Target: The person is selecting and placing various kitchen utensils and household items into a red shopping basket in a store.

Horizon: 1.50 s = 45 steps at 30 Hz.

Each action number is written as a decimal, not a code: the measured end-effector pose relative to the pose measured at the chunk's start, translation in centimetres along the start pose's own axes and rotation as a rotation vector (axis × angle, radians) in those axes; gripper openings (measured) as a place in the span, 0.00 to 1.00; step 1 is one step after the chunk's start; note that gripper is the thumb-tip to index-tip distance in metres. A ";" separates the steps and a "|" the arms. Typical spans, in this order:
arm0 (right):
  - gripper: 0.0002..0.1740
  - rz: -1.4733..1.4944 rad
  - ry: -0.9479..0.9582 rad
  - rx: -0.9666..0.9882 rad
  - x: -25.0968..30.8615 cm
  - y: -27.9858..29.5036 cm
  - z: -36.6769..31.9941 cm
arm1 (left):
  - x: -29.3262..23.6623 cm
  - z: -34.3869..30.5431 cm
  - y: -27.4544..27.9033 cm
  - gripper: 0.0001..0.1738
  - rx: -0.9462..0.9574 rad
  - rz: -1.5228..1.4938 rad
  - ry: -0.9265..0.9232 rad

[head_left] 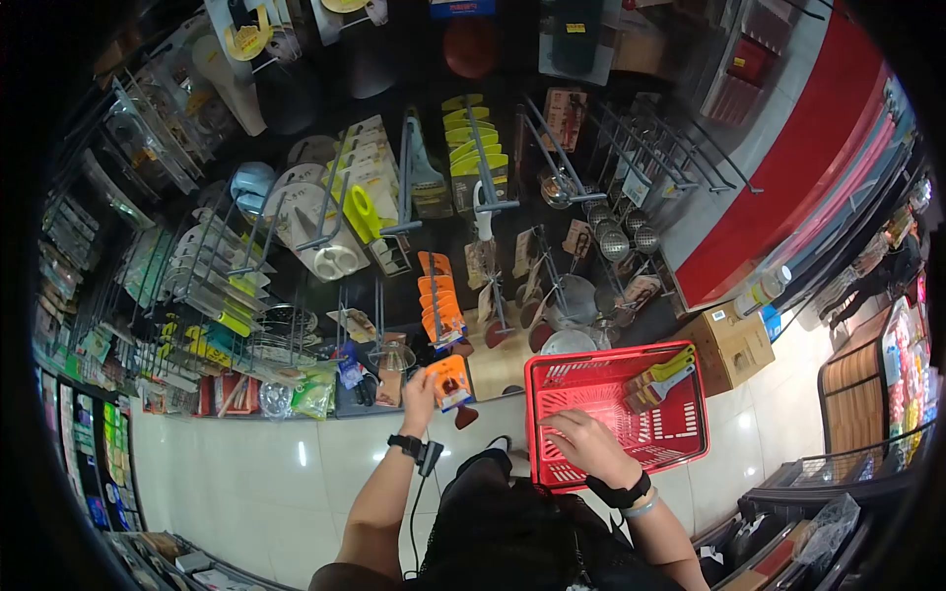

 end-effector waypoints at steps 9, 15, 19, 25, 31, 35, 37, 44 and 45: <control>0.11 0.006 -0.108 -0.041 -1.5 -0.5 -2.9 | -3.6 4.5 -0.6 0.11 0.036 0.116 -0.047; 0.11 0.010 -0.136 -0.045 -2.0 -0.7 -3.2 | -2.7 5.2 -0.5 0.11 0.047 0.151 0.000; 0.11 0.009 -0.128 -0.060 -2.1 -0.3 -3.0 | 1.0 6.3 0.2 0.12 0.044 0.122 -0.108; 0.10 0.005 -0.129 -0.099 -3.1 -0.4 -3.2 | 1.7 8.0 -0.2 0.13 0.093 -0.027 0.011; 0.10 0.005 -0.164 -0.099 -4.3 -0.1 -3.6 | 4.4 11.0 -0.2 0.10 0.123 0.057 -0.102; 0.10 0.012 -0.218 -0.116 -6.7 -0.7 -4.8 | 3.2 10.5 -0.1 0.10 0.108 0.071 -0.052; 0.10 -0.005 -0.302 -0.133 -8.9 -0.9 -6.0 | 2.6 9.5 0.0 0.14 0.034 -0.015 0.000; 0.21 0.090 -0.834 -0.476 -22.1 -2.3 -12.5 | 7.6 2.7 3.7 0.15 -0.017 0.226 0.053; 0.20 0.117 -0.948 -0.517 -24.4 -2.5 -13.6 | 7.3 1.1 3.7 0.16 0.035 0.182 0.122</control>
Point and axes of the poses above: each hand's wrist, its own z-axis towards the middle knuckle, its own y-axis out of the back of the hand, x = y × z, the point moved 4 cm from there along z, towards the middle knuckle, and after that the axes turned 11 degrees about -z, right-handed, at the moved point
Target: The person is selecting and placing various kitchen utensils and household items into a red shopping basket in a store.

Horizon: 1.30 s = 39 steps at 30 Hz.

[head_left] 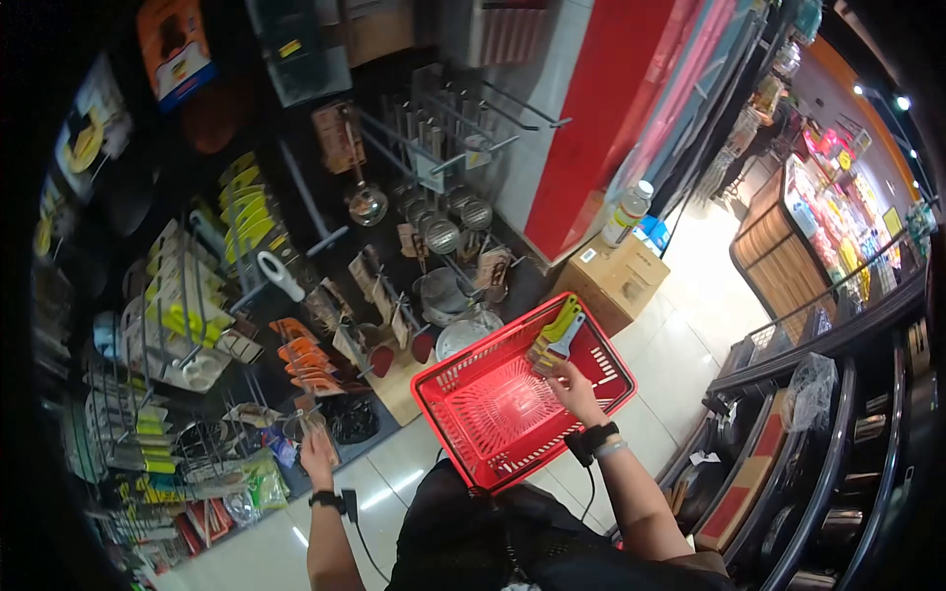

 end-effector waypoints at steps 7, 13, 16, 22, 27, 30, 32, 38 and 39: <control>0.31 0.511 -0.672 -0.198 -11.0 -3.7 7.2 | -0.2 -8.4 0.2 0.15 0.144 -0.022 0.244; 0.40 0.614 -0.783 -0.264 -12.9 -7.1 11.6 | -0.5 -12.8 0.8 0.10 0.255 0.150 0.283; 0.39 0.640 -0.833 -0.332 -13.2 -8.6 13.0 | 0.1 -15.0 1.4 0.10 0.270 0.175 0.307; 0.29 0.586 -0.824 -0.434 -9.9 -8.5 14.2 | 1.7 -18.8 1.9 0.11 0.264 0.152 0.493; 0.27 0.508 -0.841 -0.497 -10.8 -9.6 16.0 | 4.5 -20.1 2.6 0.11 0.309 0.148 0.518; 0.27 0.410 -0.881 -0.462 -12.2 -10.4 16.5 | 4.1 -20.1 1.9 0.11 0.326 0.188 0.530; 0.28 0.346 -0.846 -0.474 -11.7 -10.3 15.9 | 3.4 -19.9 1.4 0.11 0.357 0.212 0.485; 0.23 0.292 -0.528 -0.507 -11.2 -11.0 13.6 | 1.8 -17.6 -1.2 0.10 0.452 0.378 0.294; 0.22 0.306 -0.493 -0.493 -11.5 -11.3 13.3 | 1.0 -17.0 -1.9 0.12 0.469 0.394 0.305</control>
Point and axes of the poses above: each hand's wrist, its own z-axis towards the middle knuckle, its own y-axis out of the back of the hand, x = y × z, the point moved 4 cm from there along z, towards the middle knuckle, and after that the axes turned 11 degrees about -z, right-handed, at the moved point
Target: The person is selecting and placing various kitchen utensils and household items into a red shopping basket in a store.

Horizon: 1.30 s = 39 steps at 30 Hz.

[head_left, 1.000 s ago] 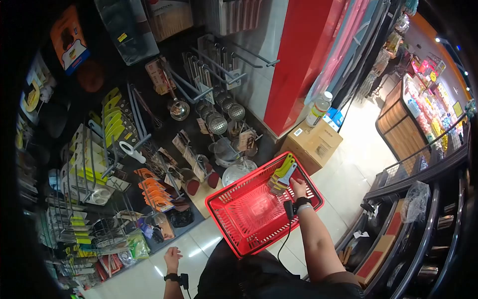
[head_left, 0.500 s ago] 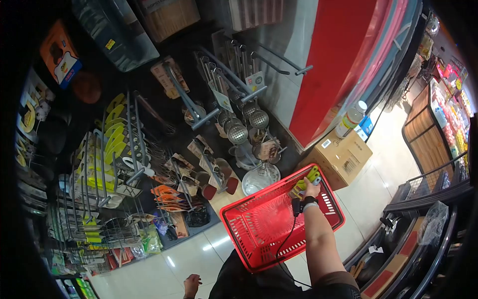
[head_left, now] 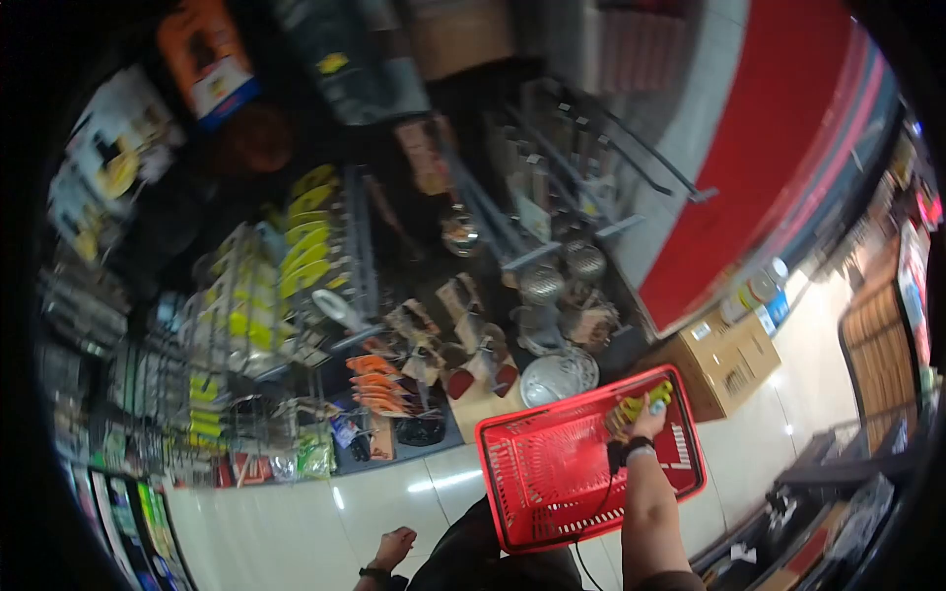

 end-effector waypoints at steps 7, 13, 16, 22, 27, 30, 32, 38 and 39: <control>0.18 0.122 0.311 0.321 3.9 3.3 -5.3 | -12.2 5.7 -2.2 0.12 0.115 0.205 -0.570; 0.10 0.168 0.426 0.814 15.4 10.8 -15.7 | -29.7 4.3 -7.0 0.18 0.206 0.089 -0.904; 0.11 0.128 0.594 0.902 19.2 13.7 -19.8 | -34.0 2.2 -8.9 0.24 0.177 0.007 -1.021; 0.19 0.209 0.597 0.853 20.9 16.3 -22.8 | -34.0 0.6 -9.1 0.21 0.169 -0.201 -1.070; 0.12 0.118 0.747 0.827 23.1 17.4 -24.9 | -33.8 0.7 -5.9 0.19 0.249 -0.380 -0.849; 0.08 0.186 0.603 0.855 22.8 17.7 -25.2 | -32.3 3.0 -2.5 0.12 0.099 -0.748 -0.783; 0.07 0.128 0.623 0.811 22.7 18.2 -25.1 | -32.4 1.9 2.7 0.11 -0.129 -0.897 -0.727; 0.05 0.111 0.625 0.750 21.3 19.3 -24.3 | -31.3 -1.5 13.8 0.10 -0.672 -0.867 -0.856; 0.06 0.126 0.583 0.750 21.0 19.5 -24.3 | -31.6 -2.0 14.9 0.10 -0.714 -0.823 -0.880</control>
Point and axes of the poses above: each hand's wrist, its own z-axis towards the middle knuckle, its own y-axis out of the back of the hand, x = y × z, the point moved 4 cm from there along z, towards the middle knuckle, and after that the axes turned 11 degrees about -z, right-handed, at the moved point
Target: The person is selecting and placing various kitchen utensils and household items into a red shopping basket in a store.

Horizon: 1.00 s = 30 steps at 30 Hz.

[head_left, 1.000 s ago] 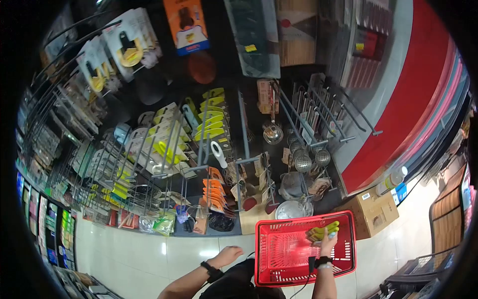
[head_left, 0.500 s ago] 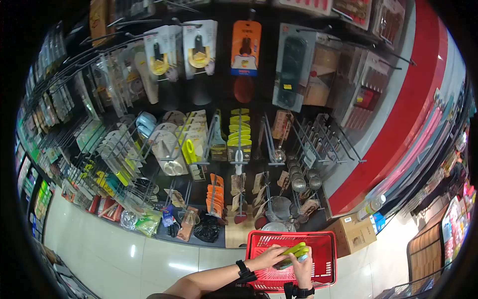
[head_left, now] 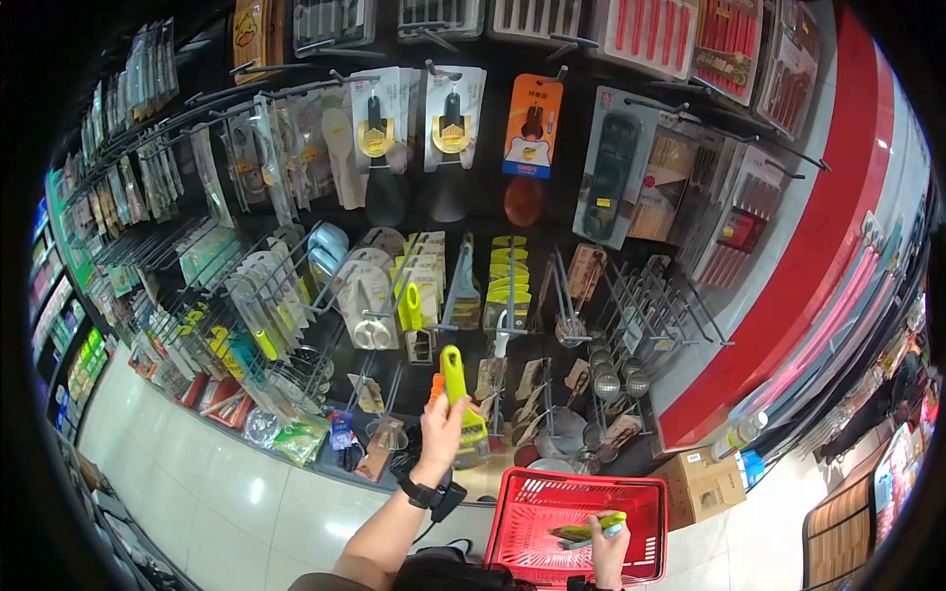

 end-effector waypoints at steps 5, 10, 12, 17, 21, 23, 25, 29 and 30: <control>0.06 -0.033 -0.005 -0.015 -1.1 0.0 -0.5 | -2.0 2.9 -0.1 0.10 0.058 0.194 -0.032; 0.06 0.004 -0.006 -0.022 -1.5 0.0 -1.0 | -0.1 4.1 0.2 0.14 -0.027 0.084 0.050; 0.06 0.011 -0.026 -0.041 -2.3 0.1 -1.3 | -0.2 4.5 0.1 0.14 -0.014 0.113 0.084; 0.07 0.006 -0.042 -0.091 -2.9 0.7 -1.6 | 3.1 8.3 0.0 0.17 -0.018 0.306 -0.028; 0.07 -0.015 -0.044 -0.159 -2.6 1.4 -1.8 | 6.5 12.6 -0.7 0.18 -0.071 0.622 -0.162; 0.08 -0.029 -0.009 -0.137 0.1 2.2 -2.7 | 7.1 14.6 -1.1 0.24 0.005 0.674 -0.024; 0.13 -0.043 0.023 -0.116 1.0 2.3 -3.0 | 10.0 16.5 -1.0 0.25 0.004 0.549 -0.062; 0.10 -0.011 -0.110 -0.169 0.2 2.8 -3.3 | 10.3 19.3 -1.4 0.34 -0.080 0.556 0.107; 0.10 0.015 -0.143 -0.160 0.4 2.8 -3.4 | 9.7 19.5 -1.3 0.35 -0.064 0.520 0.080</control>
Point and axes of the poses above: each hand's wrist, its own z-axis towards the middle knuckle, its own y-axis out of the back of the hand, x = y × z, the point moved 4 cm from there along z, towards the middle knuckle, and after that the axes turned 11 degrees about -z, right-handed, at the moved point
